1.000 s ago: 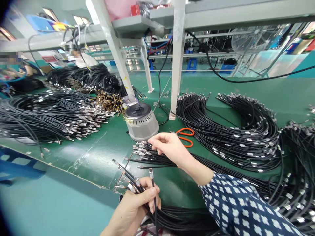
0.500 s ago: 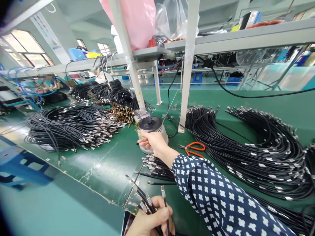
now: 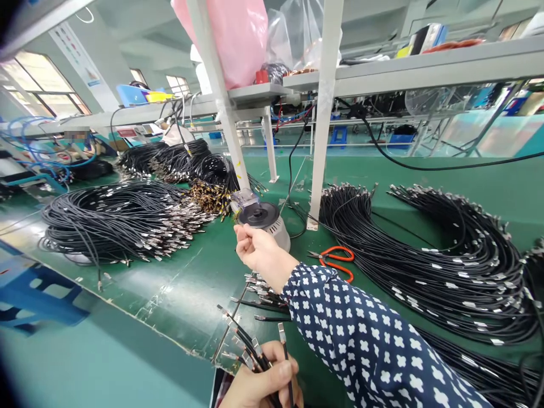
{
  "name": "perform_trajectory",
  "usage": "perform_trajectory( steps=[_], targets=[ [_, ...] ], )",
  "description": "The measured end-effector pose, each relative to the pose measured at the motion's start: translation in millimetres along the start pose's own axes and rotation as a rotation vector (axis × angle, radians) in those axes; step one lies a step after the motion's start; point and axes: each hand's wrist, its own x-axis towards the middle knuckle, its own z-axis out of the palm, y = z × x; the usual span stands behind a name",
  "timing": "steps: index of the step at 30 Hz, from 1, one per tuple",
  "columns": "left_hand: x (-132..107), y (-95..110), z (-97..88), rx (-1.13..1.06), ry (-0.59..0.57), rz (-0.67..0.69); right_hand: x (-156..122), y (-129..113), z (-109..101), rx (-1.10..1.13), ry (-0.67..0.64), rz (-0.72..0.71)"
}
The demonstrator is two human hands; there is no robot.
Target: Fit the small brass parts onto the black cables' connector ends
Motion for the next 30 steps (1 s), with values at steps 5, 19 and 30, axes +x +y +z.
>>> perform_trajectory(
  steps=[5,19,30],
  targets=[
    [-4.1,3.6,4.3,-0.009,0.042,-0.022,-8.0,4.9,5.3,0.196,-0.003,-0.016],
    [-11.1,7.0,10.2,0.052,0.041,0.038,-111.0,-20.0,-40.6,-0.639,-0.332,-0.334],
    [-25.6,34.2,37.7,0.336,0.050,-0.042,-190.6,0.6,-105.1,-1.250,-0.178,-0.080]
  ],
)
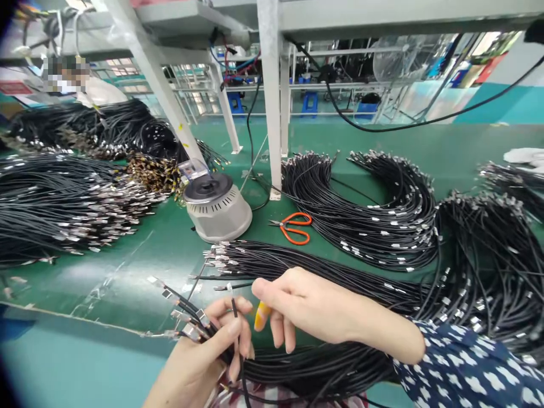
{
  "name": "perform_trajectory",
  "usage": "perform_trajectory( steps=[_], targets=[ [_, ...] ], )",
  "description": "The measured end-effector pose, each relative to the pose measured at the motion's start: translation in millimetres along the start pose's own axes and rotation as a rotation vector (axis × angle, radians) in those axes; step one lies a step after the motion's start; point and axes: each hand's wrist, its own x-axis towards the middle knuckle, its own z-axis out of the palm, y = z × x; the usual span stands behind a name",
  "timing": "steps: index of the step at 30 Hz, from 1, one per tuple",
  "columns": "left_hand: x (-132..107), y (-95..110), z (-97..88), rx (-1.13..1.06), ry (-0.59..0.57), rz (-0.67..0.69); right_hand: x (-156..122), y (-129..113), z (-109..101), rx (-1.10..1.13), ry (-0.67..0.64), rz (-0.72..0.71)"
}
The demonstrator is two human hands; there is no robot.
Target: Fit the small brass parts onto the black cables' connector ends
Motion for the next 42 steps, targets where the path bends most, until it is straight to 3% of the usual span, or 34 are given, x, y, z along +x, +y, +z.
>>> perform_trajectory(
  steps=[10,14,16,20,23,26,32,35,42],
  targets=[
    [-5.3,2.3,7.8,0.238,0.099,0.039,-7.3,-23.1,6.1,-0.431,0.041,-0.064],
    [-5.6,3.1,10.9,0.254,0.113,0.047,-3.8,-13.3,7.6,-0.491,0.167,-0.077],
    [-6.4,2.8,13.2,0.200,0.150,0.072,-0.4,-0.9,10.6,-0.347,0.256,-0.070],
    [-6.9,-1.0,15.4,0.116,0.229,0.101,5.2,24.1,28.1,0.215,0.372,-0.101],
    [-6.3,-4.6,13.3,0.104,0.232,0.121,8.0,30.8,44.3,0.378,0.461,-0.057],
    [-7.3,-5.0,12.3,0.103,0.231,0.111,10.4,29.9,49.6,0.433,0.517,-0.053],
    [-14.6,2.8,18.7,0.009,0.165,0.050,11.8,29.7,32.2,0.426,0.562,-0.079],
    [-16.1,3.5,17.6,-0.015,0.120,0.046,12.0,28.0,28.3,0.439,0.513,-0.125],
    [-16.0,-3.6,10.4,0.157,0.071,0.021,10.8,19.8,31.5,0.377,0.348,-0.150]
  ],
)
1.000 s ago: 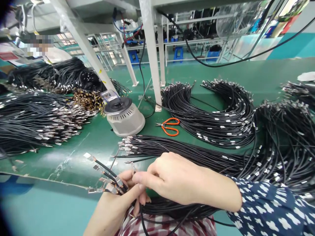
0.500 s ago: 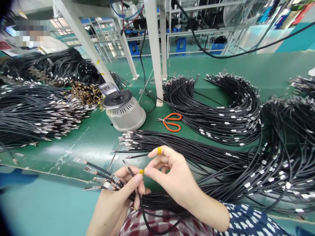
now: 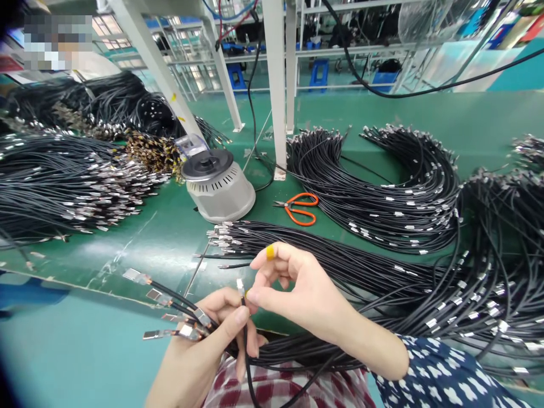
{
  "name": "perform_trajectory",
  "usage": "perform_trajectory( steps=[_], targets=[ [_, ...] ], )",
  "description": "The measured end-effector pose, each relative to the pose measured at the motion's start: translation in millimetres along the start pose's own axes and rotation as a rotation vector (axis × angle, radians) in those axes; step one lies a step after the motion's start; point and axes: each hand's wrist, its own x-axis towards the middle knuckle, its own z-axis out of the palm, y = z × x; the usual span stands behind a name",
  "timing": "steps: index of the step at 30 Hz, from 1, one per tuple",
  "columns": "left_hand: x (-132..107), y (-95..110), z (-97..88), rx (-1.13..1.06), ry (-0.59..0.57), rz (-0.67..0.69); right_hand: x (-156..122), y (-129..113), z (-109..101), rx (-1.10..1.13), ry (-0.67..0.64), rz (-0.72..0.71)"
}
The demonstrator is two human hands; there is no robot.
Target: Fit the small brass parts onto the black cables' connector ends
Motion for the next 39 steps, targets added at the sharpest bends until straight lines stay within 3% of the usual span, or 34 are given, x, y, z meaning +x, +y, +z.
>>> perform_trajectory(
  steps=[9,20,29,39],
  targets=[
    [-3.0,4.0,4.9,0.050,0.037,-0.022,-1.4,-3.8,-0.2,-0.078,-0.030,-0.008],
    [0.7,1.8,1.0,0.026,-0.044,-0.055,-0.4,-3.5,-0.6,-0.037,-0.036,-0.004],
    [-1.7,5.3,4.0,0.034,-0.002,-0.041,-2.2,-1.0,1.3,-0.030,-0.021,0.008],
    [1.9,-1.0,-1.6,0.014,-0.062,-0.059,-2.4,0.2,1.2,-0.015,-0.018,-0.003]
  ],
)
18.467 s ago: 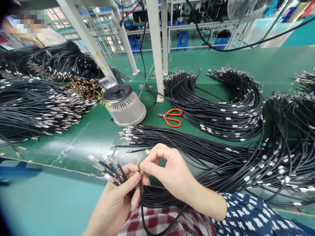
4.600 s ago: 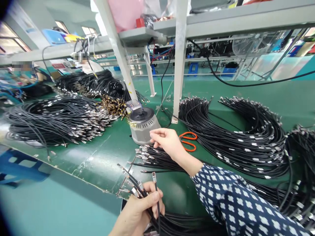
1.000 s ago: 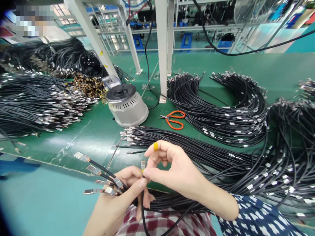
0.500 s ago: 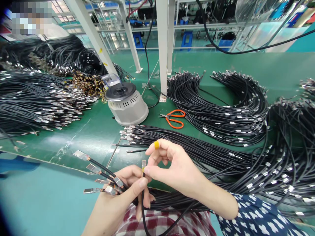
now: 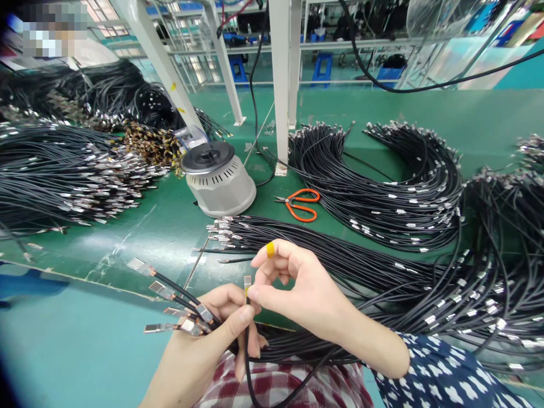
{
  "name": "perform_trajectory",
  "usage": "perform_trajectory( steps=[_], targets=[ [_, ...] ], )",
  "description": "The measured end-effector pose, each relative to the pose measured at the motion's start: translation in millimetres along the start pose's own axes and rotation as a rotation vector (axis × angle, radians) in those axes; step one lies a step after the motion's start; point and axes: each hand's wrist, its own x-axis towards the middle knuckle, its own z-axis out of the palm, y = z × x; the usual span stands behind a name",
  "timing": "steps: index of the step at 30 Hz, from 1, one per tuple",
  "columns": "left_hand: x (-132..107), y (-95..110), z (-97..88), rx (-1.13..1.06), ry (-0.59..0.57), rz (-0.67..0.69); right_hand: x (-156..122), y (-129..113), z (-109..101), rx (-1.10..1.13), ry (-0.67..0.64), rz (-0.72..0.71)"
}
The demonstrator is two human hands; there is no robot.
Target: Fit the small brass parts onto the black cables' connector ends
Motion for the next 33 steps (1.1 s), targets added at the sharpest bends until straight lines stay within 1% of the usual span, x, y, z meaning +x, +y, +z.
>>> perform_trajectory(
  steps=[6,11,16,19,22,28,33],
  targets=[
    [-0.8,0.2,0.9,-0.019,0.002,0.021,-0.1,-1.2,1.7,-0.024,0.022,0.005],
    [-3.3,1.7,1.1,0.039,0.005,0.028,-2.5,-6.0,5.5,-0.070,0.068,0.032],
    [0.6,2.3,1.5,-0.032,0.062,0.104,-3.8,-7.5,6.5,-0.077,0.058,0.000],
    [3.3,2.8,2.0,-0.084,0.072,0.115,-2.0,-6.3,2.5,-0.026,-0.001,-0.005],
    [3.9,2.6,2.3,-0.099,0.082,0.113,0.0,-6.3,-2.7,0.060,-0.063,0.022],
    [3.2,1.3,3.2,-0.101,0.122,0.112,1.1,-6.9,-5.5,0.107,-0.045,0.052],
    [1.5,3.0,2.9,-0.147,0.092,0.084,0.2,-4.4,-3.4,0.130,-0.010,0.056]
  ],
)
